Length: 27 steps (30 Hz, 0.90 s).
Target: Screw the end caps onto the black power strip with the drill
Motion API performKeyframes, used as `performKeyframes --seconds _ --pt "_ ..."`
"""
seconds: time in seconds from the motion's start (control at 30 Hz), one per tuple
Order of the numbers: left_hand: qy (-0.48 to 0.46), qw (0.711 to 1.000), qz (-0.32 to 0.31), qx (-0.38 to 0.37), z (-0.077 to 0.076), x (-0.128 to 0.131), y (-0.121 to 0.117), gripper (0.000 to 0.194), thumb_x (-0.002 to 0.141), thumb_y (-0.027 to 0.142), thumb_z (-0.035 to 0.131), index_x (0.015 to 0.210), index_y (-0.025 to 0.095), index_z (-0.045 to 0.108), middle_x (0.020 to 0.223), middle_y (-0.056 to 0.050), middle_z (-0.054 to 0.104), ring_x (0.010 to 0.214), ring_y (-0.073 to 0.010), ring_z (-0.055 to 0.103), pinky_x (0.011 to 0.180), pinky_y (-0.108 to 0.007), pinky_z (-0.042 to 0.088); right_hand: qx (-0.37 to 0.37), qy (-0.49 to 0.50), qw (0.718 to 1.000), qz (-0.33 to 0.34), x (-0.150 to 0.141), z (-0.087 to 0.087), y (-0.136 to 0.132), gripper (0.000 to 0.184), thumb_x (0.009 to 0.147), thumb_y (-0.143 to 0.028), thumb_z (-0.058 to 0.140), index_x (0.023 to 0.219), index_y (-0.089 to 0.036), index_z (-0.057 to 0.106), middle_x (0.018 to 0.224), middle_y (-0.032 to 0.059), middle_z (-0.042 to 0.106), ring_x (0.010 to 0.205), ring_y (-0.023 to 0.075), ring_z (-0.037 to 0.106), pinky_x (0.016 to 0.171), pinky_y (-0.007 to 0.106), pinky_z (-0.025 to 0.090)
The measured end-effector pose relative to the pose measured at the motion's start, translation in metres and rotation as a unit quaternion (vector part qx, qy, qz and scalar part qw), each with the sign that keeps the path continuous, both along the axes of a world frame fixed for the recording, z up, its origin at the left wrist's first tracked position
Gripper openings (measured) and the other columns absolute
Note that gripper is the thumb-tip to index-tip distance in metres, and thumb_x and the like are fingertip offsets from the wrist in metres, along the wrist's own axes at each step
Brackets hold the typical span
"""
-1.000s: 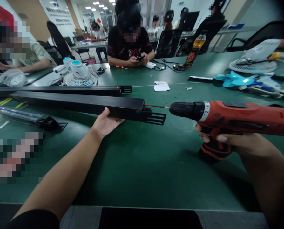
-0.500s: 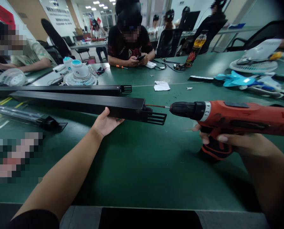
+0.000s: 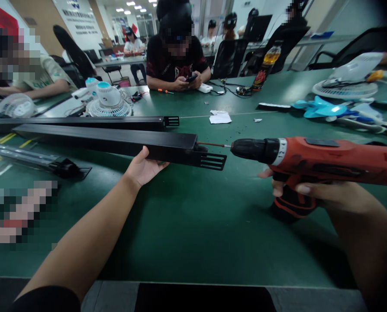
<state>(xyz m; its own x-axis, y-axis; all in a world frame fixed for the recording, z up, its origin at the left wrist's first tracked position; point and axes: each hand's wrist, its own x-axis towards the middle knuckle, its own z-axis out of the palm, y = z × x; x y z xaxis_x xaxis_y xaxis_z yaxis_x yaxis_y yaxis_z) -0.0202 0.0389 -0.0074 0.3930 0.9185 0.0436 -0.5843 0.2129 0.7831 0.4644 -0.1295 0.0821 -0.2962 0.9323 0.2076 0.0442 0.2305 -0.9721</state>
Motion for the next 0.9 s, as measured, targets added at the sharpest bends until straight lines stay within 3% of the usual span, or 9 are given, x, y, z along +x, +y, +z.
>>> performKeyframes --seconds 0.13,0.37,0.63,0.8,0.9 --pt "0.002 1.000 -0.001 0.004 -0.0017 -0.0003 0.0010 0.063 0.096 0.064 0.106 0.144 0.029 0.086 0.138 -0.014 0.094 0.144 -0.0418 0.086 0.115 -0.050 0.073 0.016 0.005 1.000 -0.001 -0.0024 0.0022 0.0006 0.031 0.099 -0.039 0.110 0.127 -0.027 0.105 0.080 0.0063 0.090 0.053 0.0194 0.079 0.047 0.023 0.069" --pt "0.004 1.000 0.002 0.002 -0.0010 0.0010 0.0008 0.064 0.095 0.063 0.107 0.144 0.028 0.087 0.139 -0.013 0.095 0.135 -0.0379 0.089 0.110 -0.047 0.074 0.005 0.012 1.000 0.014 -0.0047 0.0054 0.0021 0.029 0.101 -0.041 0.108 0.126 -0.026 0.105 0.078 0.0071 0.090 0.046 0.0157 0.070 0.040 0.021 0.059" --pt "-0.001 1.000 -0.006 -0.003 -0.0016 0.0005 0.0008 0.063 0.097 0.063 0.106 0.146 0.030 0.084 0.137 -0.011 0.095 0.138 -0.0371 0.089 0.114 -0.048 0.073 -0.003 -0.011 1.000 -0.003 0.0010 0.0022 0.0023 0.030 0.100 -0.046 0.108 0.123 -0.027 0.105 0.075 0.0082 0.088 0.048 0.0186 0.072 0.042 0.024 0.061" --pt "0.001 1.000 0.000 -0.002 -0.0002 0.0015 -0.0004 0.062 0.097 0.063 0.106 0.145 0.029 0.085 0.138 -0.012 0.094 0.138 -0.0381 0.089 0.113 -0.047 0.074 -0.013 -0.033 0.999 -0.007 0.0047 0.0005 0.0027 0.034 0.099 -0.052 0.107 0.123 -0.028 0.105 0.081 0.0117 0.092 0.059 0.0248 0.081 0.043 0.025 0.060" --pt "0.005 1.000 0.006 0.001 0.0004 0.0025 -0.0009 0.063 0.096 0.063 0.107 0.143 0.028 0.086 0.139 -0.013 0.094 0.136 -0.0375 0.089 0.111 -0.047 0.074 -0.017 -0.025 1.000 0.000 0.0037 0.0016 0.0022 0.031 0.101 -0.049 0.107 0.125 -0.029 0.106 0.080 0.0103 0.091 0.057 0.0217 0.079 0.046 0.024 0.062"
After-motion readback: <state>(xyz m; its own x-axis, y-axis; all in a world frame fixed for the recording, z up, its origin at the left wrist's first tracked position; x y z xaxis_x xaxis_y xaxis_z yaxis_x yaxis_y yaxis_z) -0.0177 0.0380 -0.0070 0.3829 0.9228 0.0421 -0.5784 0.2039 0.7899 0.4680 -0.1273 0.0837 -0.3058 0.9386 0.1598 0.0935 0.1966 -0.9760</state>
